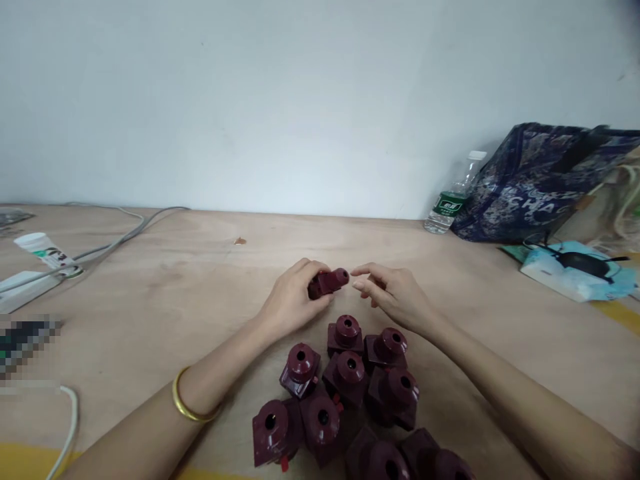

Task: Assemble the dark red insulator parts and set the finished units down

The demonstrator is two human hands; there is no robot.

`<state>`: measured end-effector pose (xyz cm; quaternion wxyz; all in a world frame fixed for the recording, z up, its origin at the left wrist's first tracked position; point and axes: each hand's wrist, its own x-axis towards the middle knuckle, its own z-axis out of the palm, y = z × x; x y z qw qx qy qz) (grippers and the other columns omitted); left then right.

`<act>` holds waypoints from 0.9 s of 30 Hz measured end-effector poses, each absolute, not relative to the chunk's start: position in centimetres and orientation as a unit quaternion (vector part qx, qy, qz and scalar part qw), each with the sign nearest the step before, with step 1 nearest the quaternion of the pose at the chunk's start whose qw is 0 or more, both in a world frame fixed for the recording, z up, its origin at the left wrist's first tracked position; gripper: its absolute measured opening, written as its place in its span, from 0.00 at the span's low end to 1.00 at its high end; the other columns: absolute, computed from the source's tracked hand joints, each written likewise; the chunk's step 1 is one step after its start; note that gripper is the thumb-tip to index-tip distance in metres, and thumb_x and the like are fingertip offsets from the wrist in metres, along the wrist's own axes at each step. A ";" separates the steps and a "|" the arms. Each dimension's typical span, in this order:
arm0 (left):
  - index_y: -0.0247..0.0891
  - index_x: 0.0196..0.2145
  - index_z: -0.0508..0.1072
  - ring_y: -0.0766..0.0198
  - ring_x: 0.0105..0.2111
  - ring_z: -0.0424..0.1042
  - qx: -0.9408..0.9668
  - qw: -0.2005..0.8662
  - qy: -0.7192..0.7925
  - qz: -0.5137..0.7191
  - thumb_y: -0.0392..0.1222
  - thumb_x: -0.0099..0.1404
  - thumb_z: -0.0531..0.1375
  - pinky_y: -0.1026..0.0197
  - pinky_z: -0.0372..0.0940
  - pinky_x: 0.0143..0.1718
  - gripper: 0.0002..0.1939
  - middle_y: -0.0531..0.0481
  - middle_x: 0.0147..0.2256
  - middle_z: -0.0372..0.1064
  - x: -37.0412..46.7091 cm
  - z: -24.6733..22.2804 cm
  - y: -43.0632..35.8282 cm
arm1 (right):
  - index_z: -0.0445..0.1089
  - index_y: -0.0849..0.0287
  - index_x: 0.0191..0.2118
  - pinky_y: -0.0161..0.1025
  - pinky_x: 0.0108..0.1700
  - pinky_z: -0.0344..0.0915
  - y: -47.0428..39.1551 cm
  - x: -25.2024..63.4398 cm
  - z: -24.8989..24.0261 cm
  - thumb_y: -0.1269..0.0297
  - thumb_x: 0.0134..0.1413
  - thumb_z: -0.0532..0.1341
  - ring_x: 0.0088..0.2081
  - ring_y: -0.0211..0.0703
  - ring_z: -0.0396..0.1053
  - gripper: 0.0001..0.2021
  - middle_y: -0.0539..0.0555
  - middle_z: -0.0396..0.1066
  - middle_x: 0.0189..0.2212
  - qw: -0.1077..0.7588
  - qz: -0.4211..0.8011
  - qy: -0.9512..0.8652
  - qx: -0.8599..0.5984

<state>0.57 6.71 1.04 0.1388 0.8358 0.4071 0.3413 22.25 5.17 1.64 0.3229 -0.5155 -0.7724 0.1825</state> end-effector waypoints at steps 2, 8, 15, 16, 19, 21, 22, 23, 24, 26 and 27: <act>0.39 0.41 0.68 0.60 0.38 0.70 0.788 0.257 0.436 0.352 0.38 0.55 0.63 0.58 0.65 0.39 0.14 0.48 0.39 0.71 -0.1 1.1 6.4 | 0.71 0.58 0.43 0.35 0.30 0.64 5.5 23.1 1.2 0.51 0.59 0.55 0.22 0.39 0.70 0.17 0.49 0.72 0.22 0.334 0.194 -0.763 -0.518; 0.39 0.40 0.71 0.61 0.36 0.72 0.717 0.501 0.396 0.279 0.48 0.58 0.62 0.58 0.66 0.39 0.14 0.47 0.38 0.73 -3.6 2.1 3.7 | 0.72 0.60 0.37 0.35 0.27 0.64 7.2 25.9 -0.7 0.54 0.58 0.55 0.21 0.38 0.69 0.15 0.50 0.71 0.23 0.331 0.252 -0.728 -0.544; 0.36 0.39 0.75 0.58 0.37 0.74 0.582 0.618 0.403 0.343 0.62 0.64 0.51 0.55 0.68 0.40 0.26 0.40 0.40 0.75 -4.4 0.6 5.8 | 0.73 0.58 0.42 0.33 0.26 0.61 3.9 23.8 4.8 0.52 0.52 0.61 0.25 0.37 0.66 0.16 0.50 0.69 0.24 0.286 0.319 -0.774 -0.467; 0.36 0.40 0.75 0.58 0.37 0.75 0.574 0.632 0.399 0.335 0.62 0.63 0.52 0.55 0.68 0.41 0.26 0.40 0.40 0.75 -3.8 0.4 6.5 | 0.74 0.56 0.42 0.32 0.26 0.60 3.3 23.1 5.5 0.53 0.48 0.64 0.26 0.37 0.65 0.17 0.49 0.69 0.25 0.261 0.335 -0.791 -0.440; 0.34 0.40 0.75 0.58 0.35 0.76 0.562 0.672 0.385 0.291 0.61 0.60 0.56 0.56 0.68 0.39 0.26 0.39 0.40 0.75 -1.5 0.3 8.1 | 0.76 0.55 0.38 0.31 0.23 0.56 2.3 21.6 6.3 0.53 0.44 0.67 0.24 0.35 0.62 0.15 0.47 0.68 0.23 0.187 0.381 -0.814 -0.398; 0.34 0.39 0.75 0.58 0.34 0.75 0.551 0.699 0.368 0.269 0.63 0.59 0.55 0.56 0.68 0.37 0.28 0.39 0.40 0.75 0.0 0.5 8.7 | 0.76 0.57 0.35 0.30 0.22 0.55 2.7 21.6 5.8 0.53 0.49 0.64 0.23 0.34 0.62 0.13 0.48 0.69 0.22 0.183 0.417 -0.794 -0.404; 0.34 0.39 0.75 0.58 0.34 0.75 0.549 0.711 0.356 0.257 0.65 0.59 0.54 0.57 0.68 0.37 0.30 0.38 0.40 0.75 0.7 0.7 8.9 | 0.75 0.58 0.34 0.31 0.22 0.56 3.1 21.9 5.3 0.52 0.52 0.62 0.23 0.35 0.63 0.14 0.49 0.70 0.23 0.193 0.438 -0.774 -0.415; 0.33 0.38 0.76 0.58 0.34 0.75 0.552 0.720 0.342 0.244 0.67 0.58 0.53 0.57 0.68 0.37 0.32 0.38 0.39 0.75 1.2 0.8 9.1 | 0.74 0.59 0.34 0.31 0.23 0.57 3.5 22.3 4.9 0.52 0.53 0.60 0.24 0.35 0.64 0.15 0.50 0.71 0.24 0.207 0.459 -0.750 -0.428; 0.33 0.38 0.77 0.58 0.34 0.75 0.561 0.723 0.329 0.232 0.68 0.58 0.53 0.57 0.68 0.37 0.33 0.38 0.38 0.75 1.6 1.0 9.1 | 0.74 0.60 0.34 0.31 0.25 0.59 3.9 22.7 4.4 0.51 0.54 0.59 0.25 0.36 0.65 0.16 0.51 0.71 0.25 0.220 0.480 -0.726 -0.440; 0.34 0.38 0.77 0.59 0.35 0.74 0.595 0.711 0.306 0.214 0.65 0.56 0.58 0.58 0.68 0.37 0.29 0.41 0.38 0.76 2.0 1.2 9.1 | 0.72 0.61 0.34 0.32 0.26 0.60 4.6 23.5 3.7 0.50 0.55 0.58 0.26 0.36 0.67 0.18 0.51 0.72 0.25 0.241 0.507 -0.688 -0.460; 0.36 0.39 0.77 0.60 0.36 0.74 0.615 0.701 0.295 0.207 0.60 0.55 0.62 0.59 0.68 0.38 0.25 0.43 0.38 0.76 2.1 1.2 9.0 | 0.72 0.62 0.35 0.33 0.27 0.61 4.7 23.7 3.5 0.50 0.55 0.58 0.26 0.36 0.67 0.18 0.52 0.72 0.26 0.248 0.512 -0.677 -0.467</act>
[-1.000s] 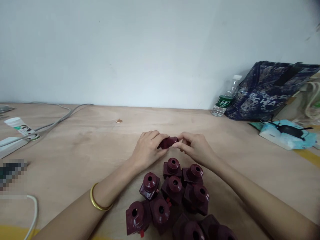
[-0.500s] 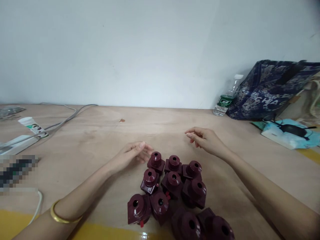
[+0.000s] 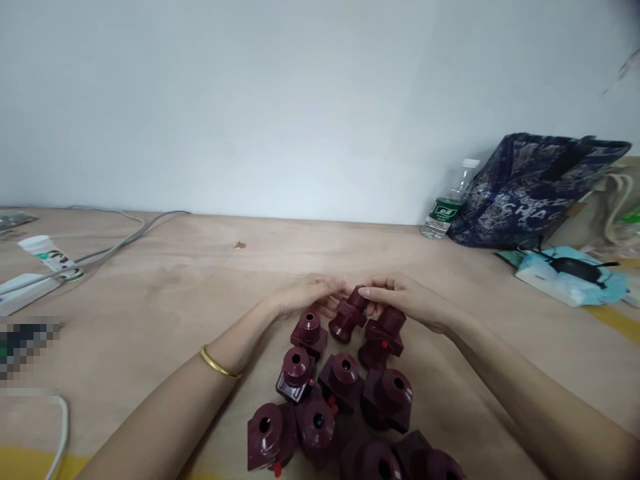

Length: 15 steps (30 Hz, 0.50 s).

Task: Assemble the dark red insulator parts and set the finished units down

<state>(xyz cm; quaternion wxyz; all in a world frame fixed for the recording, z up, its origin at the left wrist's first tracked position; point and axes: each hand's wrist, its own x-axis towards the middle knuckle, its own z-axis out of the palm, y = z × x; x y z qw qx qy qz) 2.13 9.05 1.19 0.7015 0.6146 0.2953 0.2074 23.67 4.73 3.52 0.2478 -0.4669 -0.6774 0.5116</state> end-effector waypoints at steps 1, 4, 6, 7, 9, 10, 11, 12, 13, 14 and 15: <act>0.37 0.41 0.76 0.61 0.37 0.74 0.633 0.690 0.286 0.202 0.54 0.53 0.66 0.60 0.67 0.40 0.22 0.45 0.38 0.76 2.2 1.2 8.9 | 0.72 0.62 0.35 0.33 0.27 0.61 4.7 23.8 3.5 0.50 0.55 0.58 0.26 0.36 0.67 0.18 0.52 0.72 0.26 0.253 0.510 -0.673 -0.472; 0.38 0.43 0.75 0.62 0.38 0.74 0.665 0.666 0.280 0.189 0.41 0.48 0.70 0.60 0.67 0.41 0.23 0.47 0.38 0.76 2.0 1.2 8.6 | 0.73 0.61 0.35 0.33 0.25 0.60 4.2 23.4 3.9 0.51 0.54 0.59 0.25 0.37 0.67 0.16 0.51 0.72 0.24 0.255 0.485 -0.682 -0.485; 0.37 0.41 0.75 0.62 0.35 0.74 0.669 0.660 0.288 0.185 0.38 0.47 0.70 0.60 0.68 0.39 0.21 0.47 0.37 0.76 1.9 1.3 8.3 | 0.74 0.61 0.36 0.32 0.23 0.58 3.7 23.0 4.4 0.52 0.54 0.59 0.23 0.37 0.66 0.16 0.51 0.72 0.23 0.247 0.454 -0.704 -0.487; 0.37 0.40 0.75 0.62 0.35 0.75 0.671 0.657 0.290 0.186 0.38 0.47 0.70 0.60 0.68 0.38 0.21 0.47 0.36 0.76 1.8 1.4 8.2 | 0.74 0.60 0.37 0.32 0.22 0.57 3.6 22.8 4.7 0.51 0.54 0.59 0.22 0.37 0.65 0.16 0.51 0.72 0.23 0.242 0.434 -0.718 -0.487; 0.36 0.39 0.74 0.62 0.33 0.74 0.683 0.636 0.299 0.200 0.37 0.46 0.70 0.61 0.68 0.36 0.20 0.48 0.35 0.76 1.9 1.7 8.0 | 0.75 0.59 0.39 0.32 0.21 0.55 3.4 22.5 5.0 0.50 0.52 0.61 0.22 0.37 0.64 0.17 0.51 0.71 0.22 0.237 0.383 -0.745 -0.491; 0.36 0.39 0.74 0.63 0.32 0.74 0.695 0.615 0.306 0.212 0.37 0.46 0.70 0.61 0.68 0.34 0.20 0.48 0.33 0.76 2.0 1.9 7.9 | 0.75 0.58 0.38 0.32 0.20 0.54 3.4 22.4 5.0 0.49 0.50 0.62 0.22 0.37 0.64 0.18 0.50 0.70 0.21 0.240 0.354 -0.753 -0.500; 0.36 0.39 0.74 0.64 0.30 0.73 0.711 0.587 0.315 0.227 0.37 0.46 0.70 0.62 0.67 0.32 0.20 0.49 0.32 0.76 2.1 2.1 7.7 | 0.75 0.58 0.36 0.32 0.20 0.54 3.4 22.3 5.0 0.48 0.49 0.62 0.22 0.37 0.64 0.18 0.50 0.69 0.20 0.247 0.322 -0.756 -0.514; 0.36 0.38 0.74 0.65 0.29 0.72 0.729 0.553 0.323 0.241 0.38 0.46 0.70 0.63 0.66 0.31 0.19 0.50 0.30 0.75 2.2 2.2 7.6 | 0.75 0.58 0.34 0.32 0.20 0.53 3.5 22.2 5.0 0.48 0.49 0.62 0.22 0.38 0.63 0.17 0.49 0.68 0.19 0.256 0.289 -0.756 -0.528; 0.36 0.37 0.74 0.66 0.27 0.71 0.746 0.519 0.330 0.254 0.39 0.47 0.69 0.64 0.64 0.29 0.18 0.51 0.28 0.74 2.4 2.4 7.5 | 0.74 0.58 0.32 0.33 0.21 0.53 3.6 22.2 4.9 0.48 0.49 0.62 0.21 0.38 0.63 0.16 0.49 0.68 0.19 0.265 0.257 -0.757 -0.540; 0.36 0.37 0.75 0.66 0.26 0.70 0.760 0.492 0.334 0.263 0.40 0.48 0.69 0.65 0.63 0.28 0.17 0.52 0.27 0.73 2.5 2.6 7.5 | 0.73 0.57 0.31 0.33 0.21 0.53 3.6 22.1 4.9 0.50 0.51 0.61 0.22 0.38 0.63 0.15 0.49 0.68 0.19 0.272 0.230 -0.760 -0.544; 0.36 0.37 0.75 0.67 0.26 0.69 0.769 0.472 0.336 0.270 0.41 0.49 0.68 0.65 0.62 0.27 0.17 0.52 0.26 0.72 2.6 2.8 7.5 | 0.73 0.56 0.32 0.33 0.22 0.54 3.6 22.0 4.9 0.52 0.53 0.60 0.22 0.38 0.64 0.13 0.49 0.69 0.20 0.277 0.209 -0.768 -0.538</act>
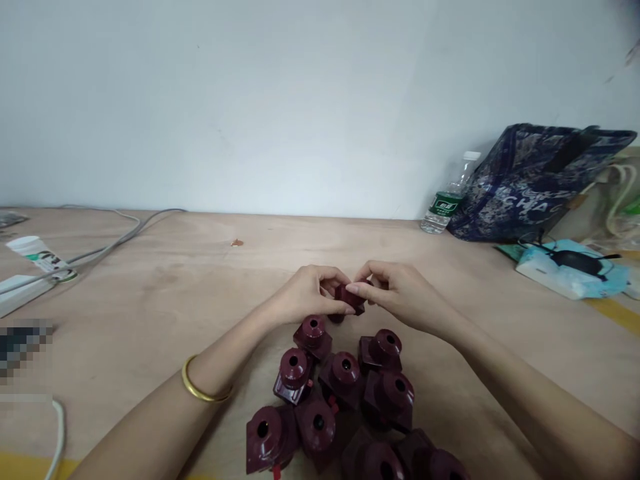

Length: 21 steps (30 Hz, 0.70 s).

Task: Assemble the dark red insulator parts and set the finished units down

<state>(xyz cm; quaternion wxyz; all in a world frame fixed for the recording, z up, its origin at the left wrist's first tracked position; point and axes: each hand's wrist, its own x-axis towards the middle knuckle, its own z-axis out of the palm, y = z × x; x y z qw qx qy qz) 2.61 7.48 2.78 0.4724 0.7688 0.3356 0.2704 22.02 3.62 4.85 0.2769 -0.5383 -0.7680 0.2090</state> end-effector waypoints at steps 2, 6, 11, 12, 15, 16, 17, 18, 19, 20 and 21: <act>0.37 0.39 0.75 0.67 0.26 0.68 0.772 0.454 0.342 0.284 0.41 0.50 0.67 0.65 0.62 0.27 0.17 0.53 0.26 0.71 2.7 3.0 7.6 | 0.73 0.54 0.36 0.35 0.26 0.59 3.6 22.0 4.9 0.60 0.55 0.59 0.26 0.39 0.66 0.07 0.49 0.72 0.25 0.289 0.181 -0.797 -0.499; 0.36 0.41 0.74 0.64 0.29 0.72 0.763 0.470 0.344 0.282 0.40 0.53 0.65 0.62 0.66 0.32 0.16 0.49 0.30 0.74 2.2 2.8 8.5 | 0.72 0.53 0.39 0.41 0.42 0.65 4.1 22.7 5.3 0.74 0.55 0.55 0.41 0.44 0.69 0.11 0.53 0.72 0.39 0.333 0.111 -0.853 -0.387; 0.37 0.38 0.75 0.60 0.33 0.75 0.718 0.340 0.477 0.376 0.40 0.50 0.66 0.59 0.68 0.36 0.16 0.46 0.34 0.76 0.1 0.9 11.0 | 0.68 0.54 0.47 0.41 0.39 0.65 6.6 25.6 2.8 0.75 0.53 0.55 0.40 0.47 0.69 0.17 0.56 0.71 0.42 0.310 0.057 -0.815 -0.485; 0.37 0.39 0.74 0.59 0.34 0.75 0.695 0.297 0.512 0.409 0.40 0.51 0.66 0.59 0.68 0.37 0.16 0.46 0.35 0.76 -0.5 0.4 11.6 | 0.66 0.55 0.49 0.41 0.39 0.65 7.2 26.3 1.9 0.75 0.52 0.56 0.39 0.47 0.69 0.18 0.55 0.72 0.39 0.271 0.062 -0.804 -0.526; 0.37 0.40 0.72 0.57 0.38 0.73 0.639 0.223 0.581 0.453 0.44 0.54 0.63 0.56 0.67 0.41 0.16 0.44 0.39 0.74 -2.4 -0.7 13.4 | 0.71 0.58 0.43 0.42 0.40 0.64 7.8 27.8 0.3 0.72 0.52 0.59 0.39 0.48 0.69 0.12 0.57 0.72 0.38 0.198 0.072 -0.797 -0.566; 0.36 0.41 0.71 0.56 0.38 0.73 0.625 0.207 0.598 0.456 0.46 0.54 0.62 0.55 0.66 0.42 0.17 0.43 0.38 0.74 -2.9 -1.0 13.8 | 0.71 0.58 0.44 0.42 0.41 0.63 7.6 28.0 0.5 0.69 0.52 0.60 0.40 0.49 0.69 0.12 0.59 0.71 0.41 0.197 0.068 -0.795 -0.570; 0.35 0.42 0.71 0.55 0.37 0.73 0.615 0.195 0.613 0.456 0.47 0.54 0.62 0.54 0.65 0.42 0.19 0.42 0.39 0.73 -3.2 -1.1 14.1 | 0.70 0.59 0.46 0.42 0.41 0.63 7.0 28.0 1.2 0.66 0.51 0.61 0.41 0.50 0.68 0.14 0.60 0.70 0.43 0.202 0.069 -0.792 -0.571; 0.35 0.45 0.70 0.55 0.37 0.72 0.608 0.186 0.623 0.456 0.48 0.54 0.63 0.53 0.65 0.42 0.22 0.41 0.40 0.72 -3.5 -1.2 14.2 | 0.68 0.58 0.50 0.41 0.41 0.63 6.3 27.8 2.3 0.61 0.51 0.63 0.42 0.50 0.68 0.19 0.60 0.69 0.46 0.204 0.070 -0.792 -0.571; 0.35 0.48 0.68 0.55 0.39 0.72 0.603 0.172 0.630 0.458 0.49 0.53 0.63 0.53 0.65 0.43 0.27 0.40 0.44 0.70 -3.5 -1.1 14.2 | 0.67 0.57 0.52 0.40 0.39 0.63 5.3 27.4 3.6 0.57 0.52 0.62 0.40 0.48 0.68 0.21 0.59 0.70 0.43 0.203 0.101 -0.792 -0.568; 0.36 0.51 0.66 0.55 0.40 0.71 0.602 0.150 0.633 0.464 0.50 0.52 0.64 0.53 0.64 0.43 0.31 0.39 0.47 0.68 -3.5 -1.1 14.0 | 0.67 0.56 0.51 0.38 0.35 0.63 4.3 26.9 5.0 0.52 0.53 0.61 0.35 0.45 0.68 0.22 0.55 0.71 0.37 0.183 0.161 -0.800 -0.548; 0.37 0.53 0.64 0.55 0.41 0.70 0.604 0.126 0.629 0.473 0.50 0.52 0.64 0.54 0.64 0.43 0.33 0.39 0.49 0.66 -3.3 -0.9 13.6 | 0.68 0.55 0.50 0.36 0.32 0.62 3.3 26.3 6.3 0.49 0.52 0.61 0.31 0.42 0.68 0.22 0.52 0.71 0.31 0.153 0.231 -0.809 -0.518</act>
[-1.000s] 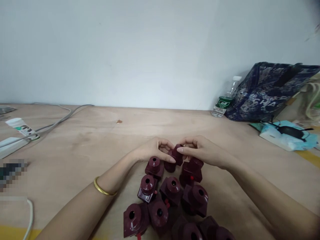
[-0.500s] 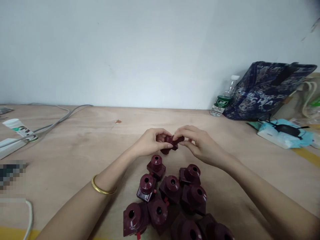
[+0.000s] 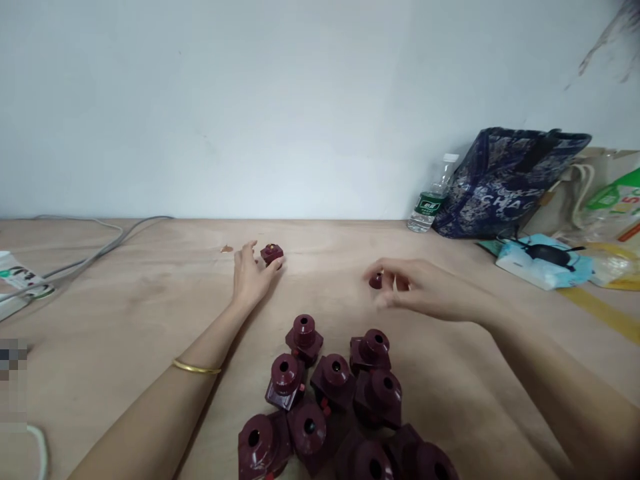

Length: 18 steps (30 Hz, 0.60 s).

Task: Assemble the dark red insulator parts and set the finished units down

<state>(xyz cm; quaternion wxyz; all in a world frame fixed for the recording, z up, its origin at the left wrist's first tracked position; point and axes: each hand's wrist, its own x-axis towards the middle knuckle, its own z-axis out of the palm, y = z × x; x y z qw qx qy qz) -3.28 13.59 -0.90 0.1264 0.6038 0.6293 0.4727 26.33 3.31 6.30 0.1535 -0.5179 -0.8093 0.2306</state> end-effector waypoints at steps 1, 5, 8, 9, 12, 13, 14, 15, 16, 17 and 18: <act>0.38 0.52 0.65 0.56 0.41 0.69 0.611 0.113 0.619 0.480 0.51 0.53 0.64 0.55 0.64 0.42 0.31 0.40 0.47 0.66 -3.0 -0.7 13.1 | 0.70 0.54 0.48 0.34 0.28 0.60 2.4 25.7 7.4 0.48 0.48 0.64 0.28 0.40 0.67 0.23 0.49 0.70 0.27 0.120 0.293 -0.815 -0.486; 0.36 0.36 0.72 0.63 0.29 0.68 0.700 0.306 0.507 0.399 0.53 0.57 0.60 0.61 0.64 0.32 0.17 0.49 0.30 0.69 -1.0 -0.2 10.9 | 0.75 0.57 0.39 0.31 0.22 0.55 1.4 24.5 8.4 0.49 0.47 0.65 0.23 0.36 0.65 0.18 0.47 0.67 0.20 0.066 0.390 -0.823 -0.408; 0.35 0.39 0.73 0.62 0.31 0.70 0.712 0.502 0.402 0.284 0.55 0.56 0.62 0.61 0.64 0.31 0.21 0.46 0.32 0.72 0.7 -0.1 9.5 | 0.74 0.60 0.39 0.32 0.24 0.61 2.8 24.8 6.6 0.53 0.55 0.59 0.24 0.36 0.66 0.16 0.50 0.69 0.23 0.144 0.402 -0.790 -0.440; 0.35 0.42 0.73 0.60 0.35 0.71 0.709 0.533 0.373 0.273 0.55 0.56 0.62 0.60 0.65 0.33 0.22 0.44 0.36 0.73 1.2 0.1 9.2 | 0.73 0.60 0.40 0.33 0.25 0.63 3.3 24.9 5.8 0.54 0.56 0.58 0.24 0.36 0.66 0.15 0.51 0.70 0.25 0.183 0.405 -0.771 -0.457; 0.38 0.49 0.71 0.56 0.43 0.71 0.739 0.518 0.329 0.279 0.53 0.53 0.65 0.57 0.65 0.42 0.27 0.43 0.45 0.72 2.3 0.7 8.7 | 0.69 0.60 0.41 0.34 0.27 0.67 4.4 24.5 4.0 0.57 0.55 0.57 0.28 0.37 0.68 0.13 0.53 0.70 0.30 0.294 0.422 -0.712 -0.479; 0.38 0.48 0.72 0.56 0.42 0.71 0.764 0.477 0.331 0.283 0.51 0.51 0.66 0.56 0.64 0.43 0.27 0.44 0.45 0.72 2.5 1.0 8.6 | 0.68 0.59 0.42 0.34 0.27 0.67 4.5 24.1 3.5 0.57 0.55 0.58 0.28 0.37 0.68 0.13 0.52 0.70 0.30 0.322 0.429 -0.694 -0.480; 0.39 0.46 0.73 0.56 0.40 0.71 0.793 0.418 0.337 0.289 0.50 0.50 0.68 0.56 0.64 0.43 0.26 0.45 0.43 0.73 2.6 1.2 8.6 | 0.66 0.59 0.43 0.34 0.26 0.67 4.6 23.6 3.2 0.55 0.56 0.57 0.28 0.38 0.68 0.14 0.52 0.69 0.30 0.340 0.437 -0.679 -0.483; 0.39 0.44 0.75 0.56 0.39 0.70 0.820 0.352 0.341 0.297 0.49 0.49 0.68 0.55 0.63 0.43 0.25 0.46 0.40 0.74 2.6 1.4 8.5 | 0.65 0.58 0.43 0.33 0.24 0.66 4.6 23.1 2.9 0.53 0.56 0.56 0.26 0.38 0.68 0.15 0.51 0.69 0.27 0.348 0.440 -0.667 -0.490; 0.39 0.42 0.75 0.56 0.38 0.70 0.841 0.290 0.340 0.306 0.48 0.48 0.69 0.55 0.63 0.43 0.23 0.47 0.38 0.74 2.6 1.5 8.5 | 0.65 0.59 0.41 0.33 0.22 0.64 4.5 22.6 2.6 0.51 0.57 0.55 0.23 0.37 0.67 0.15 0.50 0.68 0.24 0.349 0.433 -0.661 -0.504; 0.40 0.41 0.76 0.56 0.38 0.69 0.854 0.245 0.335 0.313 0.48 0.49 0.68 0.56 0.62 0.42 0.21 0.47 0.37 0.73 2.5 1.7 8.4 | 0.65 0.59 0.39 0.33 0.21 0.63 4.4 22.1 2.5 0.50 0.58 0.54 0.21 0.37 0.66 0.16 0.49 0.67 0.22 0.346 0.413 -0.663 -0.519; 0.39 0.41 0.76 0.57 0.38 0.69 0.861 0.228 0.330 0.313 0.47 0.50 0.68 0.56 0.62 0.42 0.20 0.47 0.36 0.73 2.4 1.8 8.3 | 0.65 0.59 0.37 0.33 0.21 0.61 4.3 21.7 2.3 0.51 0.58 0.54 0.21 0.36 0.65 0.15 0.49 0.67 0.21 0.345 0.382 -0.676 -0.528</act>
